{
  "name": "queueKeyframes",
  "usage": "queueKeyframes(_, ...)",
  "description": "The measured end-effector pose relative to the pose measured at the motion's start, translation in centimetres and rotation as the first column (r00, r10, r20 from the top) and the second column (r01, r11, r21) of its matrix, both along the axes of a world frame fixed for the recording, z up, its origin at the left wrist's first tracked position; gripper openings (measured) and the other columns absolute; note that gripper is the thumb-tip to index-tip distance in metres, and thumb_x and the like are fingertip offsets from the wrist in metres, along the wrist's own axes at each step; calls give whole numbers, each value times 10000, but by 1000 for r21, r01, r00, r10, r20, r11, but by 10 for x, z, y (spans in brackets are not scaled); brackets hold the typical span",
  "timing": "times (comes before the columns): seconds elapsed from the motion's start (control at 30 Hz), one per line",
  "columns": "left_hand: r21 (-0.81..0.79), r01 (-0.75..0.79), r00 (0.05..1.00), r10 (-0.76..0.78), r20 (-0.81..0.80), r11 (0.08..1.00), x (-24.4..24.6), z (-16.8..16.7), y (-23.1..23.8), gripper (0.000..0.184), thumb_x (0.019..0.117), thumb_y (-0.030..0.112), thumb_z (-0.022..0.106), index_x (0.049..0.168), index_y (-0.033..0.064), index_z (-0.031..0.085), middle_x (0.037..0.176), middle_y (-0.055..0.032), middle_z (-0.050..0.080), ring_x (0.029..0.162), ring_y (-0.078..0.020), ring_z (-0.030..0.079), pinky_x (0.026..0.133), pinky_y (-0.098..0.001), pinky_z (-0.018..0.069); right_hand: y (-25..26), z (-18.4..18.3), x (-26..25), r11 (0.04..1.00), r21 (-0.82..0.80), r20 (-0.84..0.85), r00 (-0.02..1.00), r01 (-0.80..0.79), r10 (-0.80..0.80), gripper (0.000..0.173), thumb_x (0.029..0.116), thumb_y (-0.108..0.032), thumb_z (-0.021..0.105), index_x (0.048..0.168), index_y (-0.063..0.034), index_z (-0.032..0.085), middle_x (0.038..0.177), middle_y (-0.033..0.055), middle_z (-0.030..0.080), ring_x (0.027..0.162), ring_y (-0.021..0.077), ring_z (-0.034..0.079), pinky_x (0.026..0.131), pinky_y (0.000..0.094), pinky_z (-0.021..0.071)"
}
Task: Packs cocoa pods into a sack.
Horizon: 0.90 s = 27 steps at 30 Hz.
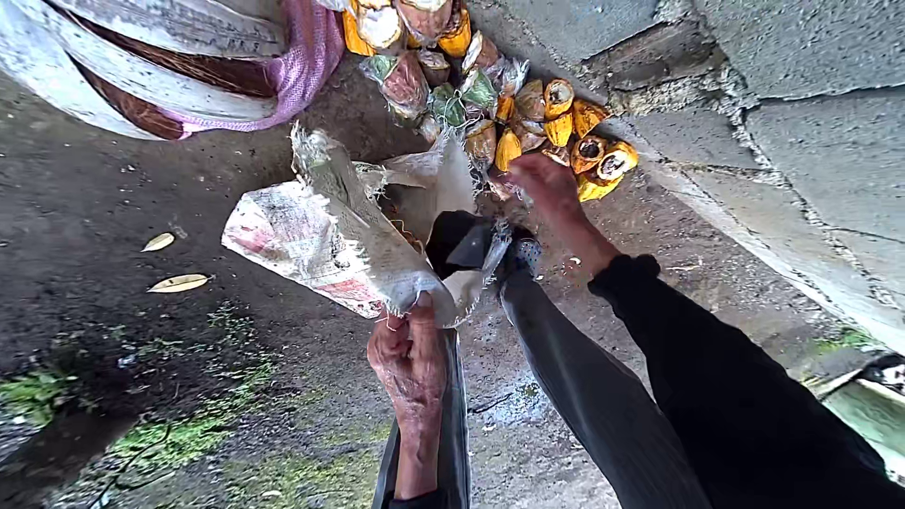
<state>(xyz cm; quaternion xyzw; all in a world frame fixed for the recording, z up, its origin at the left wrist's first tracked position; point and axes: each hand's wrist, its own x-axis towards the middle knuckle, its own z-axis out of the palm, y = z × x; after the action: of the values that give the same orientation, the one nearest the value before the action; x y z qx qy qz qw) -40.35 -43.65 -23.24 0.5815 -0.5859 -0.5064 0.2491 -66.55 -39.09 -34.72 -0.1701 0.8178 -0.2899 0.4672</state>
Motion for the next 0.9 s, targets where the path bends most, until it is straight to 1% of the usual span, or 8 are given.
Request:
queueKeyframes(0.07, 6, 1, 1000, -1, -9, 1000, 1, 0, 2, 123, 967, 82, 578, 926, 25, 679, 824, 56, 704, 796, -2, 689, 749, -193, 587, 17, -46, -27, 987, 140, -144, 988, 78, -58, 345, 995, -269, 645, 1266, -56, 662, 1164, 134, 713, 1060, 246, 695, 950, 484, 556)
queueKeyframes(0.17, 5, 6, 1000, -6, -4, 1000, 2, -1, 4, 123, 962, 82, 586, 912, 23, 682, 814, 49, 704, 787, -7, 690, 732, -195, 588, 13, -94, -35, 965, 257, -161, 987, 57, -15, 548, 939, -320, 717, 1365, -6, 574, 1279, 202, 659, 1182, 329, 647, 1030, 543, 505)
queueKeyframes(0.33, 15, 24, 1000, -24, 8, 1000, 3, -3, 3, 132, 966, 77, 576, 895, 35, 679, 808, 60, 689, 773, 7, 675, 715, -180, 580, -18, -141, -9, 940, 306, -257, 964, 150, -71, 924, 848, -354, 778, 1567, -23, 301, 1487, 269, 487, 1367, 415, 491, 1124, 601, 402)
queueKeyframes(0.43, 21, 23, 1000, -23, 3, 1000, 5, -4, 3, 132, 961, 71, 575, 894, 33, 682, 814, 54, 697, 790, 0, 683, 733, -188, 588, -17, -143, -6, 931, 323, -328, 943, 171, -60, 892, 839, -406, 768, 1541, -37, 361, 1451, 252, 527, 1353, 405, 504, 1115, 608, 392)
queueKeyframes(0.57, 32, 20, 1000, -20, -3, 999, 4, -5, 4, 143, 968, 70, 575, 898, 27, 691, 812, 39, 696, 783, -6, 678, 722, -189, 578, -6, -114, -19, 932, 255, -294, 939, 257, -178, 685, 813, -524, 782, 1311, -91, 594, 1171, 154, 687, 1104, 321, 658, 940, 595, 518)
queueKeyframes(0.7, 76, 45, 999, -44, -16, 996, -3, -5, 4, 149, 969, 67, 579, 906, 11, 702, 827, 5, 710, 782, -30, 686, 707, -201, 584, -16, -21, -11, 959, 30, -27, 959, 282, -281, 599, 886, -448, 774, 1295, -69, 557, 1106, 77, 687, 994, 167, 687, 866, 399, 589)
queueKeyframes(0.8, 77, 49, 998, -46, -33, 996, -7, -7, 5, 154, 973, 69, 580, 908, 0, 701, 845, -11, 714, 795, -37, 688, 720, -205, 586, -23, 31, 19, 987, -139, 117, 991, 75, -59, 535, 933, -358, 739, 1316, -31, 558, 1151, 96, 703, 1036, 183, 703, 902, 408, 610)
queueKeyframes(0.9, 58, 42, 999, -40, -26, 997, -9, -7, 4, 156, 966, 58, 576, 903, -6, 703, 851, -10, 720, 798, -26, 689, 728, -197, 584, -18, 32, 26, 943, -211, 188, 935, -259, 299, 410, 972, -429, 685, 1251, -129, 693, 1163, 42, 713, 1033, 155, 681, 885, 408, 581)
